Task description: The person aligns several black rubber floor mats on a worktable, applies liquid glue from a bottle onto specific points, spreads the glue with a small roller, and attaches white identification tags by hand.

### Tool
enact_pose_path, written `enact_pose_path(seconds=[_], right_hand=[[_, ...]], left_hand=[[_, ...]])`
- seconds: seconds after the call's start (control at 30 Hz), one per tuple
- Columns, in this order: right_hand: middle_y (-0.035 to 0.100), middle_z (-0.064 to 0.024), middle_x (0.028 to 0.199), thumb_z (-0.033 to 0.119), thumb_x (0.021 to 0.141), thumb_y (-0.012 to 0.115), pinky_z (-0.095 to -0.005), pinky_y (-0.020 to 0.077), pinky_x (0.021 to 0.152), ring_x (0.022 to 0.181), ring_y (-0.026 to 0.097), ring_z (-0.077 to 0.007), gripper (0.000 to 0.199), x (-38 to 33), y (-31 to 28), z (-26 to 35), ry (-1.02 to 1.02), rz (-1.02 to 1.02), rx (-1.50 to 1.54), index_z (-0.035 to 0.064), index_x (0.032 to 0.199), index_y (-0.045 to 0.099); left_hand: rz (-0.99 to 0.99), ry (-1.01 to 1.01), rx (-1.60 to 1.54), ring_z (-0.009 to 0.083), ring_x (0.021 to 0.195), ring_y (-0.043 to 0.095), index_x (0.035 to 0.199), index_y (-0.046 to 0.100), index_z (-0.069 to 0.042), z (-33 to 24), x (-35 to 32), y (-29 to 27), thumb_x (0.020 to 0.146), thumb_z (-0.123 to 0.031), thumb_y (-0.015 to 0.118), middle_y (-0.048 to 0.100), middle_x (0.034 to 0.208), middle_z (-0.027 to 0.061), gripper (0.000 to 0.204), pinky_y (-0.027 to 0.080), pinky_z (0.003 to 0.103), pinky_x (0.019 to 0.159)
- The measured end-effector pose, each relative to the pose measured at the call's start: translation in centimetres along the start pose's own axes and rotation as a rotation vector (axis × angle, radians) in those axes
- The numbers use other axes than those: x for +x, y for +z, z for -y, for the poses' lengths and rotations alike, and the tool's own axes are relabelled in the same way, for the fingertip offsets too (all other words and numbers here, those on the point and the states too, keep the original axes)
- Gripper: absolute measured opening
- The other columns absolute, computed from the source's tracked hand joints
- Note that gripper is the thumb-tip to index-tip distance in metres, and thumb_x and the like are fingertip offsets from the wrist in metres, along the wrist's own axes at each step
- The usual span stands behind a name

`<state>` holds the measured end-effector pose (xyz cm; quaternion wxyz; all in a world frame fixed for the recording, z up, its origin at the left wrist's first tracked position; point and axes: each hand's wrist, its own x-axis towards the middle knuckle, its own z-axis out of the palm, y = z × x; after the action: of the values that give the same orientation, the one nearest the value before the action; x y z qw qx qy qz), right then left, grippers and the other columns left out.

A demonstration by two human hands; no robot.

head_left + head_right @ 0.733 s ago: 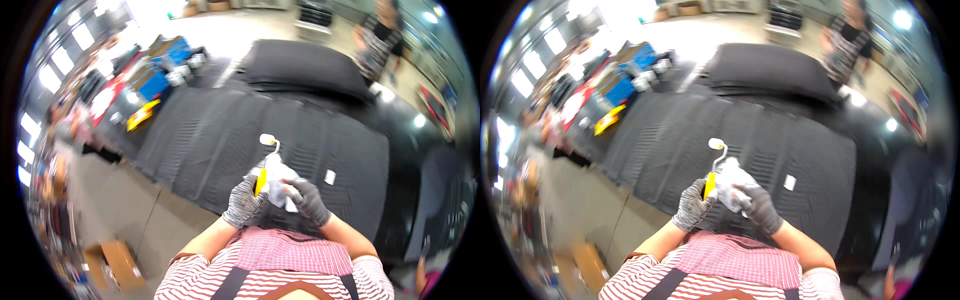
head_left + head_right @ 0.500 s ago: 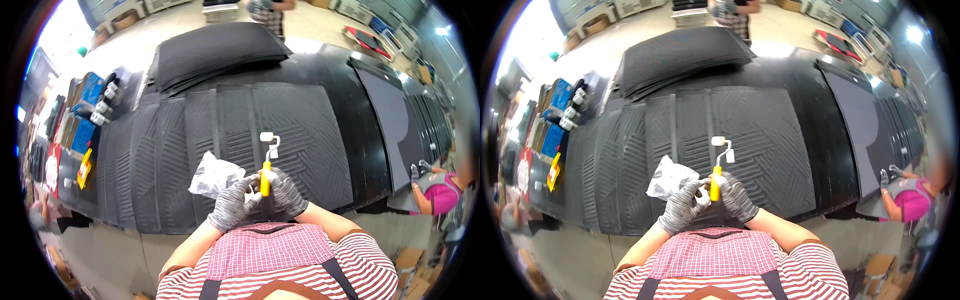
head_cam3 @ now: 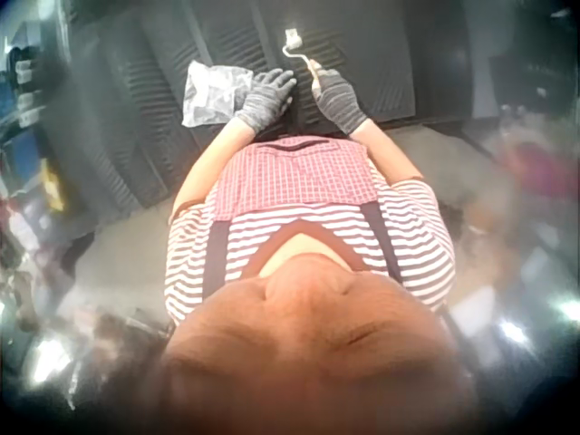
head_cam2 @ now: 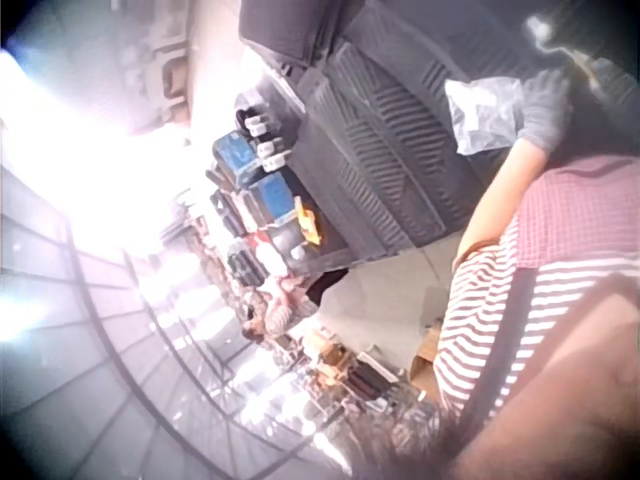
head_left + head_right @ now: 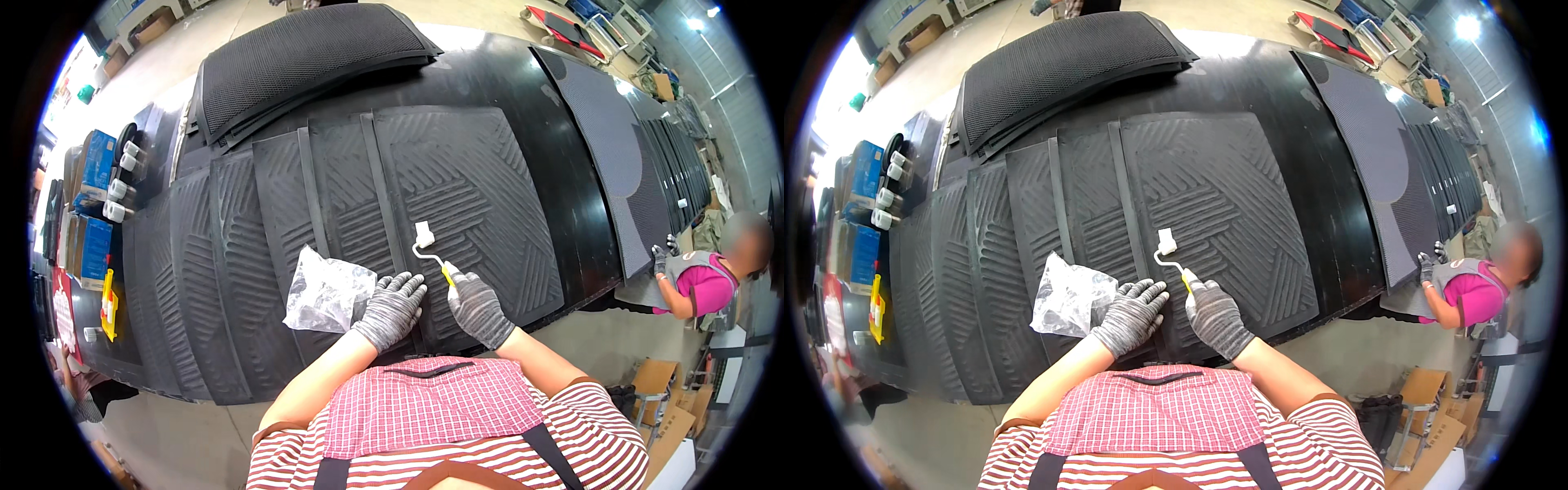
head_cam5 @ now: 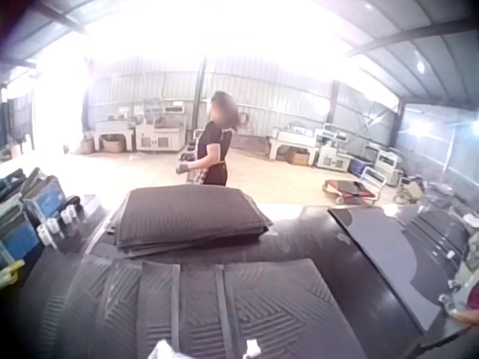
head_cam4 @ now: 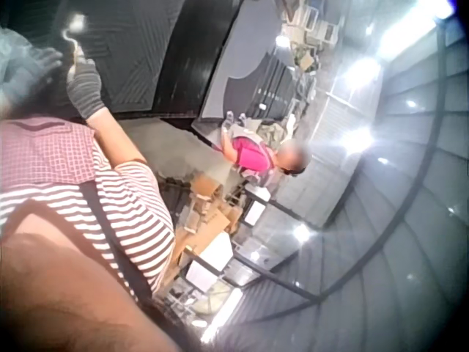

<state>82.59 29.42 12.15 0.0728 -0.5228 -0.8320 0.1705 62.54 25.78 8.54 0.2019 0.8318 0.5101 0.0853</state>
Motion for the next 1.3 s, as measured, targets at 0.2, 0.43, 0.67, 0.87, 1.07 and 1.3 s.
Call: enact_pose_path(seconds=[0.2,0.43,0.67,0.87,1.07,1.3], right_hand=[[0.062,-0.0179,0.086,0.014,0.089,0.054,-0.0418,0.0528,0.072,0.080,0.062,-0.0331,0.050,6.5,0.7,-0.5,-0.054,-0.098,0.030,0.0010,0.136,0.044],[0.062,-0.0208,0.087,0.013,0.089,0.054,-0.0426,0.0520,0.073,0.080,0.062,-0.0349,0.050,1.9,-0.2,0.1,0.032,0.040,0.014,0.0016,0.136,0.044],[0.062,-0.0179,0.082,0.016,0.091,0.053,-0.0412,0.0525,0.069,0.078,0.063,-0.0328,0.048,6.6,0.6,-1.1,-0.050,-0.104,0.014,0.0006,0.135,0.044],[0.061,-0.0172,0.082,0.016,0.090,0.052,-0.0410,0.0529,0.067,0.075,0.063,-0.0314,0.048,-1.5,-0.6,-0.8,0.015,0.083,-0.032,-0.0002,0.135,0.045],[0.061,-0.0176,0.083,0.016,0.090,0.053,-0.0399,0.0536,0.066,0.075,0.064,-0.0308,0.048,-0.4,-0.8,-0.6,-0.207,-0.084,-0.027,0.0006,0.134,0.046],[0.061,-0.0177,0.084,0.016,0.090,0.053,-0.0398,0.0537,0.066,0.075,0.064,-0.0311,0.050,3.7,0.2,-0.1,-0.081,0.001,-0.002,0.0014,0.137,0.043]], left_hand=[[0.043,0.017,0.015,0.0292,0.132,0.041,0.134,0.051,-0.010,0.4,0.3,0.5,0.090,-0.031,0.052,0.045,0.143,0.0087,0.048,0.028,0.048,0.110],[0.064,-0.011,-0.016,0.0289,0.134,0.038,0.135,0.050,-0.010,0.5,0.1,0.6,0.091,-0.030,0.052,0.043,0.145,0.0083,0.048,0.027,0.048,0.111],[0.050,-0.011,-0.018,0.0279,0.134,0.039,0.134,0.051,-0.010,0.1,0.2,0.1,0.090,-0.030,0.053,0.044,0.145,0.0078,0.048,0.028,0.048,0.111],[0.046,-0.019,-0.014,0.0278,0.134,0.038,0.134,0.051,-0.010,0.2,0.0,0.3,0.090,-0.031,0.053,0.044,0.145,0.0074,0.048,0.029,0.047,0.111],[0.042,-0.037,0.003,0.0275,0.135,0.038,0.133,0.052,-0.010,-0.2,0.0,0.4,0.090,-0.031,0.053,0.044,0.145,0.0073,0.048,0.029,0.046,0.110],[0.005,0.015,-0.070,0.0298,0.131,0.042,0.127,0.056,-0.007,-0.6,-0.6,-0.5,0.091,-0.028,0.055,0.052,0.136,0.0120,0.042,0.033,0.044,0.108]])
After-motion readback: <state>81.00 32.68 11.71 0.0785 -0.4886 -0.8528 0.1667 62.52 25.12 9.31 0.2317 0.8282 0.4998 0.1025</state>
